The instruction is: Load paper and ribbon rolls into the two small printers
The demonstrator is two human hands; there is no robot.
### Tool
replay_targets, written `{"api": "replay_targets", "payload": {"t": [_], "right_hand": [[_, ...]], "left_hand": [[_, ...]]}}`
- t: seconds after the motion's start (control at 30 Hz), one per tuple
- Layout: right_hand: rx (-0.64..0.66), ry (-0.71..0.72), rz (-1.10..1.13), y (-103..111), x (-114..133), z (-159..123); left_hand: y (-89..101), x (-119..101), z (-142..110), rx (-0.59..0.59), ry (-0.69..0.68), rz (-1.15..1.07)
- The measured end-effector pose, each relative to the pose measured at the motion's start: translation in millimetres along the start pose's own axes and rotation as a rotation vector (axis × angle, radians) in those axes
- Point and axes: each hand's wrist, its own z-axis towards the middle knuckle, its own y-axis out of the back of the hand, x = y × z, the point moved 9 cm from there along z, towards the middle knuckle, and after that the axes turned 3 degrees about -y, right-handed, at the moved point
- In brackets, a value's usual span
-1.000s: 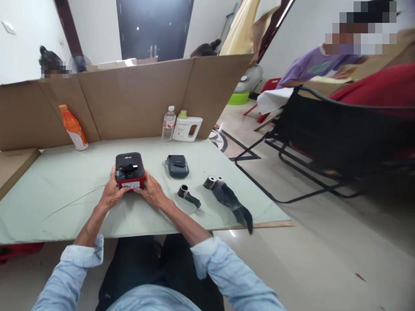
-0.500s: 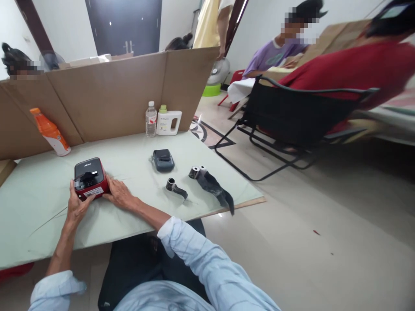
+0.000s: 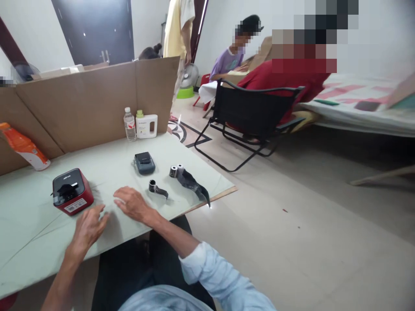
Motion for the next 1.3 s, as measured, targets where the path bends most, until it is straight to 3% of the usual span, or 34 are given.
{"api": "replay_targets", "payload": {"t": [0.1, 0.2, 0.3, 0.43, 0.57, 0.67, 0.8, 0.93, 1.13, 1.3], "right_hand": [[-0.262, -0.146, -0.027, 70, -46, 1], [-0.283, -0.412, -0.114, 107, -112, 6], [-0.142, -0.618, -0.13, 107, -166, 10], [-0.008, -0.69, -0.036, 90, -195, 16], [0.006, -0.644, -0.003, 82, -193, 22], [0.018, -0.608, 0.011, 79, -182, 27], [0.037, -0.554, -0.013, 68, -153, 37], [0.041, -0.464, -0.008, 35, -116, 39], [0.03, -0.368, 0.046, -22, -87, 15], [-0.013, -0.291, 0.059, -31, -85, -1]], "left_hand": [[-9.3, -42, 60, 0.067, -0.139, -0.066], [-18.8, -75, 118, 0.125, -0.166, -0.158], [-20.4, -104, 161, 0.071, -0.186, -0.238], [-33.7, -134, 188, 0.069, -0.201, -0.266], [-42.8, -140, 195, 0.025, -0.162, -0.296], [-38.6, -132, 194, -0.045, -0.148, -0.317], [-20.5, -100, 179, -0.186, -0.135, -0.32], [-9.6, -57, 145, -0.297, -0.133, -0.316], [-30.0, -9, 99, -0.302, -0.069, -0.333], [-35.0, 5, 93, -0.319, -0.144, -0.44]]}}
